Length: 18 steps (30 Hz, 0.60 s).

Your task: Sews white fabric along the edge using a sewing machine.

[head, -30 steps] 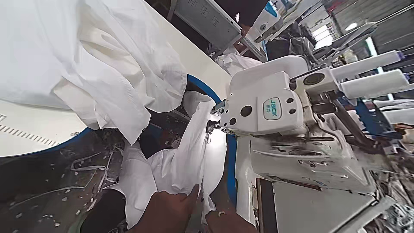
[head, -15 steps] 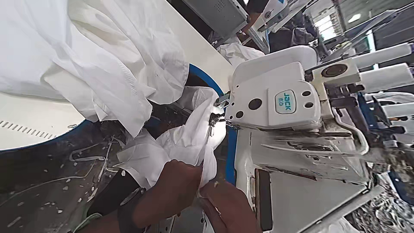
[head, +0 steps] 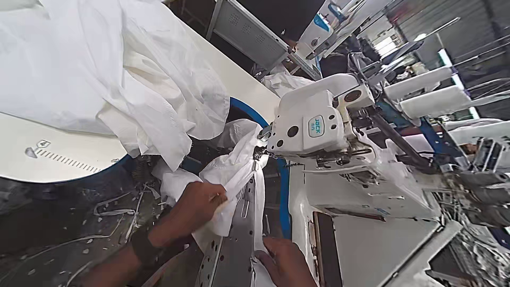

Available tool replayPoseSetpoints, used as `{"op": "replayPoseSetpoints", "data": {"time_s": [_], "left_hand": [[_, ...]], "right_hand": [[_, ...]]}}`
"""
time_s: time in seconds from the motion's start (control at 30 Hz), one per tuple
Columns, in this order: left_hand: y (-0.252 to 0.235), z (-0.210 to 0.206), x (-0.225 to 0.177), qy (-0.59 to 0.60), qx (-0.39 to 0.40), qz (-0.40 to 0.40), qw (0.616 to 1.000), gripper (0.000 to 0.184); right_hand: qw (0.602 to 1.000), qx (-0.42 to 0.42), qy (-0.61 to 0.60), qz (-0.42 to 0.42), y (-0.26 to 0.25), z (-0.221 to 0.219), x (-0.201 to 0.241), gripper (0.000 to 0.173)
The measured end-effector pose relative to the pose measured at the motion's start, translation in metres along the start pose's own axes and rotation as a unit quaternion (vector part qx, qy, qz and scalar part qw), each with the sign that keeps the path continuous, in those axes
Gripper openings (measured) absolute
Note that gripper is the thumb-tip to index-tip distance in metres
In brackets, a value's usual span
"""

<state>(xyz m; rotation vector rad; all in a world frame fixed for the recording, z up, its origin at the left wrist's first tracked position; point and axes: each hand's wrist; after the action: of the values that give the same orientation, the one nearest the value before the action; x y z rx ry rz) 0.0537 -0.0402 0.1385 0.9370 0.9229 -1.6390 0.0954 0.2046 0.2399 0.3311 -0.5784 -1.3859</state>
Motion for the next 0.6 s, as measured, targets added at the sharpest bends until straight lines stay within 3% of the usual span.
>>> {"op": "replayPoseSetpoints", "data": {"time_s": [0.07, 0.1, 0.17, 0.23, 0.3, 0.4, 0.5, 0.6], "left_hand": [[-0.029, 0.025, 0.025, -0.064, 0.072, 0.038, 0.995, 0.027], [-0.037, 0.03, 0.032, -0.095, 0.042, 0.014, 0.995, 0.022], [-0.038, 0.04, 0.006, -0.151, -0.054, -0.058, 0.985, 0.014], [-0.003, 0.029, -0.041, -0.173, -0.064, -0.084, 0.979, 0.017], [0.034, 0.0, -0.061, -0.185, -0.029, -0.055, 0.981, 0.013], [0.054, -0.032, -0.013, -0.266, -0.096, 0.046, 0.958, 0.008], [0.07, 0.004, 0.037, -0.347, -0.135, 0.167, 0.913, 0.014], [0.108, 0.068, 0.023, -0.455, -0.24, 0.117, 0.849, 0.015]], "right_hand": [[0.997, 0.058, -0.019, -0.046, -0.02, -0.017, -0.026, 0.033], [0.996, 0.072, -0.026, -0.054, -0.028, -0.026, -0.034, 0.034], [0.996, 0.067, -0.001, -0.056, -0.036, -0.021, -0.029, 0.034], [0.998, 0.052, -0.005, -0.044, -0.028, -0.027, -0.021, 0.033], [0.998, 0.031, -0.05, -0.029, -0.027, -0.034, -0.025, 0.033], [0.998, 0.026, -0.05, -0.039, -0.029, -0.032, -0.031, 0.033], [0.998, 0.029, -0.036, -0.052, -0.025, -0.034, -0.032, 0.033], [0.998, 0.011, -0.046, -0.04, -0.026, -0.034, -0.032, 0.032]]}}
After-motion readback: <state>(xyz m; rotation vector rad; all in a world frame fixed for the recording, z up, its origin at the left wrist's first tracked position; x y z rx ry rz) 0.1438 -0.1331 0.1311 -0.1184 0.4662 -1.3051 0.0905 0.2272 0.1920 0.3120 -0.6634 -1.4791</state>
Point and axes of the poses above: each hand's wrist, its own y-axis away from the middle knuckle, its own z-axis out of the back of the hand, x = y × z, and after that the axes turned 3 degrees about -y, right-handed
